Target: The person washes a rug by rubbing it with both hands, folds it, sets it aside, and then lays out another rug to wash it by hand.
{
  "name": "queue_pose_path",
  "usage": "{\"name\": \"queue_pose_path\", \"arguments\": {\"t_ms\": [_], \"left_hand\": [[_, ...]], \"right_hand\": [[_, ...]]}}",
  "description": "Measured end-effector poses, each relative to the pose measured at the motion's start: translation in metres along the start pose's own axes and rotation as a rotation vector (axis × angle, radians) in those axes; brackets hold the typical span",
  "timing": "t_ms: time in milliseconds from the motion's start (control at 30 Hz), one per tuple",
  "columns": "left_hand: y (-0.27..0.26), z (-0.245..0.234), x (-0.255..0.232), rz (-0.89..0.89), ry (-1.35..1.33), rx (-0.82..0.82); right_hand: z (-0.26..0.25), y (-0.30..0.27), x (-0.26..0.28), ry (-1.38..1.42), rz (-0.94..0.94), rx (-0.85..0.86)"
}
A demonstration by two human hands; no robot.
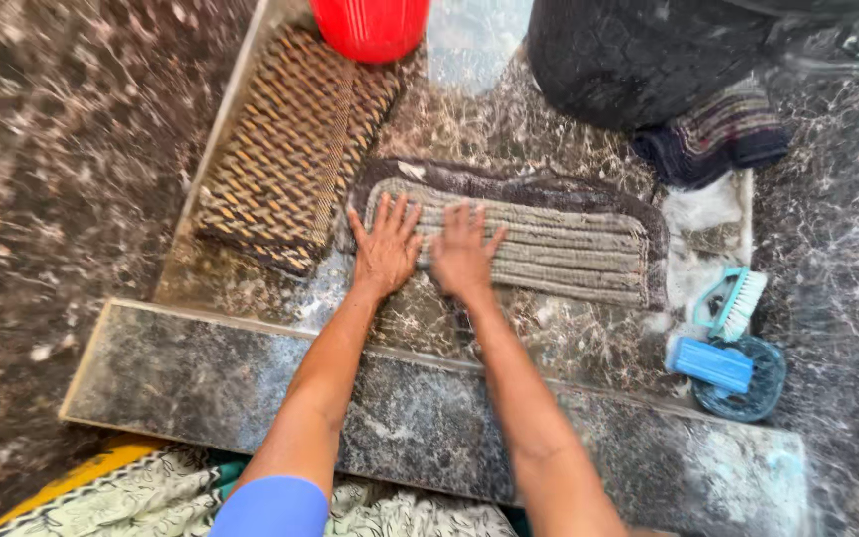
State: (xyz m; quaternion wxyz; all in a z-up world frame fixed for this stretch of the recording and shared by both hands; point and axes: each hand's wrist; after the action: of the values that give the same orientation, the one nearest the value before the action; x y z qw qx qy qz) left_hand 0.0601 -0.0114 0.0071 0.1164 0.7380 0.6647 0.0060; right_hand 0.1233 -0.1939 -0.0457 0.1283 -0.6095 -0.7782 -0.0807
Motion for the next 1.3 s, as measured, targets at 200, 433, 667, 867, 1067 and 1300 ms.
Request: {"name": "queue_pose_path", "arguments": {"t_ms": [200, 433, 667, 867, 1067, 1300], "left_hand": [[-0.033, -0.015, -0.001, 0.06, -0.149, 0.078], [-0.026, -0.019, 0.009, -0.39, -0.183, 0.395], [-0.027, 0.003, 0.021, -0.354, -0.209, 0.455], [-0.032, -0.012, 0.021, -0.33, -0.217, 0.524], [-0.034, -0.018, 0.022, -0.28, -0.226, 0.477], [-0.042, 0.019, 0.042, -0.313, -0.394, 0.202]], "right_hand": [[-0.087, -0.038, -0.039, 0.146, 0.133, 0.055], [-0.095, -0.04, -0.194, 0.043, 0.375, -0.141], [0.0, -0.006, -0.008, 0.156, -0.002, -0.115], [-0.052, -0.003, 0.032, 0.03, -0.09, 0.111], [-0.118, 0.002, -0.167, 0.056, 0.38, -0.043], [-0.108, -0.021, -0.231, 0.054, 0.542, -0.364]]}}
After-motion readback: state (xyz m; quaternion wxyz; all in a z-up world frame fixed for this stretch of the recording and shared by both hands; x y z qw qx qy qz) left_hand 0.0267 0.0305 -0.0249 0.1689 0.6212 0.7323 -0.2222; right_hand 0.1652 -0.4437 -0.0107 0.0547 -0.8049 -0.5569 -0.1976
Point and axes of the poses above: each hand's wrist, its own y-axis towards the middle knuckle, its own z-axis out of the palm, x = y × z, and after that the axes turned 8 degrees about z, right-handed
